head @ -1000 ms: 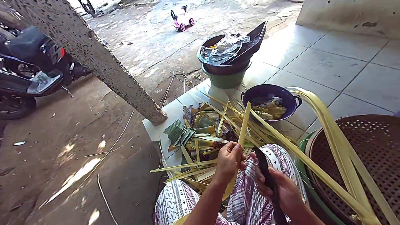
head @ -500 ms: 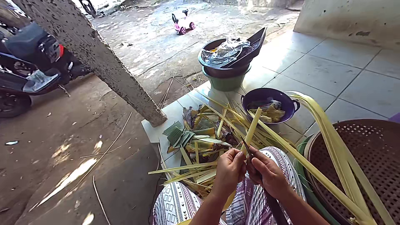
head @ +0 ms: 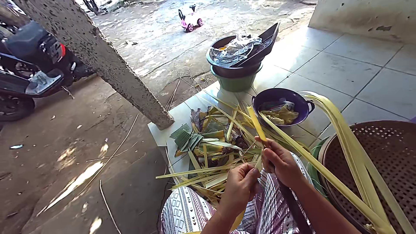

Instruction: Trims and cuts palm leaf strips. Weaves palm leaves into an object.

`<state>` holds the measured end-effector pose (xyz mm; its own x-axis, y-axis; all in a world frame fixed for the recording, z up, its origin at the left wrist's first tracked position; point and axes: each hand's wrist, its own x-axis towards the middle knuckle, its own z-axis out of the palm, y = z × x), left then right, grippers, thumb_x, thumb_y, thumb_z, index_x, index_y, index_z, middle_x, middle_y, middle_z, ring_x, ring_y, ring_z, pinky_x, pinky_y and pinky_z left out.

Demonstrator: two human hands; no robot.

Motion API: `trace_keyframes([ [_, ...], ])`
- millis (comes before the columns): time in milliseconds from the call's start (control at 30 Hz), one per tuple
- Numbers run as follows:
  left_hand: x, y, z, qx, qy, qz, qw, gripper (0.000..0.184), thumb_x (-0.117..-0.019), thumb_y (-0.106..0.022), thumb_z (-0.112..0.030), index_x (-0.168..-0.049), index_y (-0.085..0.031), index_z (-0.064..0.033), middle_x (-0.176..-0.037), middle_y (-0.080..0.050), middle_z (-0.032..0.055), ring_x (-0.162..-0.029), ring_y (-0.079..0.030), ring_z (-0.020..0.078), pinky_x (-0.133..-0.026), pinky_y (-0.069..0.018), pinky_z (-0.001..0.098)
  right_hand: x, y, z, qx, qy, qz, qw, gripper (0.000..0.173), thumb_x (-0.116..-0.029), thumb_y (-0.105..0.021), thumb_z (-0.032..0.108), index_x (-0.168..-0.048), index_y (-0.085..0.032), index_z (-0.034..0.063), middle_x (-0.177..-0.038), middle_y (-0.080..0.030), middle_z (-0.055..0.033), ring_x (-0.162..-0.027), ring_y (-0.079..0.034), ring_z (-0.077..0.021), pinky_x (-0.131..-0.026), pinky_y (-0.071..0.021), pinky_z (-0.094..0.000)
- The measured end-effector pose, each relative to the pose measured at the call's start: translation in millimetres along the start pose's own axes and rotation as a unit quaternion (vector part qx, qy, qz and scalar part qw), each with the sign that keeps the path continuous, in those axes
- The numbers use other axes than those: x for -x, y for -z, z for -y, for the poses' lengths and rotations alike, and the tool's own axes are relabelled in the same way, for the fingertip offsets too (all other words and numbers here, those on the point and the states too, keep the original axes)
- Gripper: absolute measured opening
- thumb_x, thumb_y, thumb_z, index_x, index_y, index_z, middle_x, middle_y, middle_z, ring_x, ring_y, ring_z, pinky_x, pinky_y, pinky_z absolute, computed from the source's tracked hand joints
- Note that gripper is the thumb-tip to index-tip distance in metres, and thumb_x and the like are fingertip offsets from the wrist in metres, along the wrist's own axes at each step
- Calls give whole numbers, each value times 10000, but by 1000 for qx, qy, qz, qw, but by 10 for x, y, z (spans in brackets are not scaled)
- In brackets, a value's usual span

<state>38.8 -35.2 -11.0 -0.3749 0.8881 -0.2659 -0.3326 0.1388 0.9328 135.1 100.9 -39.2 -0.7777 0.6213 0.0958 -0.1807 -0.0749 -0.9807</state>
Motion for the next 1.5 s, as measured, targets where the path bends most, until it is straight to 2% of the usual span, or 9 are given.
trace_keyframes([
  [167, -21, 77, 11, -71, -41, -58, 995, 190, -1067, -428, -71, -1007, -598, -13, -750, -668, -6, -537, -594, 31, -501, -510, 175, -36, 120, 43, -136, -99, 73, 983, 359, -1046, -451, 325, -1330, -456, 105, -660, -494, 114, -444, -406, 33, -424, -376, -117],
  [233, -59, 110, -40, -100, -67, -88, 989, 184, -1057, -450, -58, -1008, -619, -1, -815, -698, 10, -619, -660, 57, -581, -571, 208, 50, 77, 71, -163, -126, 100, 973, 551, -1033, -498, 390, -1463, -384, 65, -675, -515, 111, -443, -409, 38, -414, -368, -112],
  [500, -101, 153, -156, -154, -112, -94, 977, 175, -1050, -497, -88, -1120, -634, -4, -798, -674, -26, -596, -619, 8, -541, -526, 165, 208, -64, 128, -214, -105, 128, 963, 574, -1046, -514, 397, -1513, -362, 99, -701, -516, 115, -457, -405, 44, -419, -363, -109],
  [633, -97, 166, -137, -219, -159, -123, 955, 169, -1023, -553, -109, -1036, -680, 3, -899, -648, 25, -705, -650, 23, -637, -567, 178, 216, -107, 148, -238, -107, 124, 957, 548, -1040, -530, 408, -1474, -391, 103, -722, -537, 105, -464, -427, 37, -424, -378, -110],
  [767, -84, 214, -160, -282, -189, -128, 932, 184, -1017, -565, -115, -1013, -705, 3, -898, -656, 34, -704, -628, 3, -635, -534, 151, 226, -105, 157, -230, -101, 136, 958, 588, -1024, -557, 451, -1472, -400, 104, -720, -533, 111, -458, -416, 43, -418, -370, -106],
  [933, -92, 285, -201, -246, -163, -126, 947, 201, -1033, -517, -89, -1035, -698, -3, -876, -692, 0, -732, -663, 4, -662, -558, 166, 230, -41, 137, -230, -84, 115, 963, 699, -995, -600, 477, -1503, -375, 54, -696, -527, 102, -452, -423, 33, -414, -374, -115],
  [1133, -150, 382, -358, -221, -124, -99, 962, 182, -1035, -506, -67, -1072, -672, -4, -840, -698, -15, -726, -686, 32, -680, -585, 197, 270, -2, 49, -166, -77, 80, 980, 641, -1004, -583, 451, -1475, -407, 53, -675, -514, 116, -445, -418, 37, -404, -370, -119],
  [1267, -199, 419, -390, -217, -112, -113, 963, 153, -1037, -523, -65, -1081, -658, -6, -851, -689, -8, -718, -676, 35, -661, -572, 195, 387, -47, -78, -80, -102, 55, 990, 482, -1018, -473, 283, -1441, -424, 57, -657, -498, 140, -451, -416, 43, -423, -380, -128],
  [1500, -196, 335, -340, -251, -87, -87, 960, 186, -1039, -521, -97, -1102, -652, 20, -887, -693, 47, -733, -675, 73, -701, -573, 248, 362, -100, 21, -71, -47, 40, 996, 617, -993, -576, 334, -1492, -358, 44, -669, -530, 156, -472, -429, 56, -435, -386, -130],
])
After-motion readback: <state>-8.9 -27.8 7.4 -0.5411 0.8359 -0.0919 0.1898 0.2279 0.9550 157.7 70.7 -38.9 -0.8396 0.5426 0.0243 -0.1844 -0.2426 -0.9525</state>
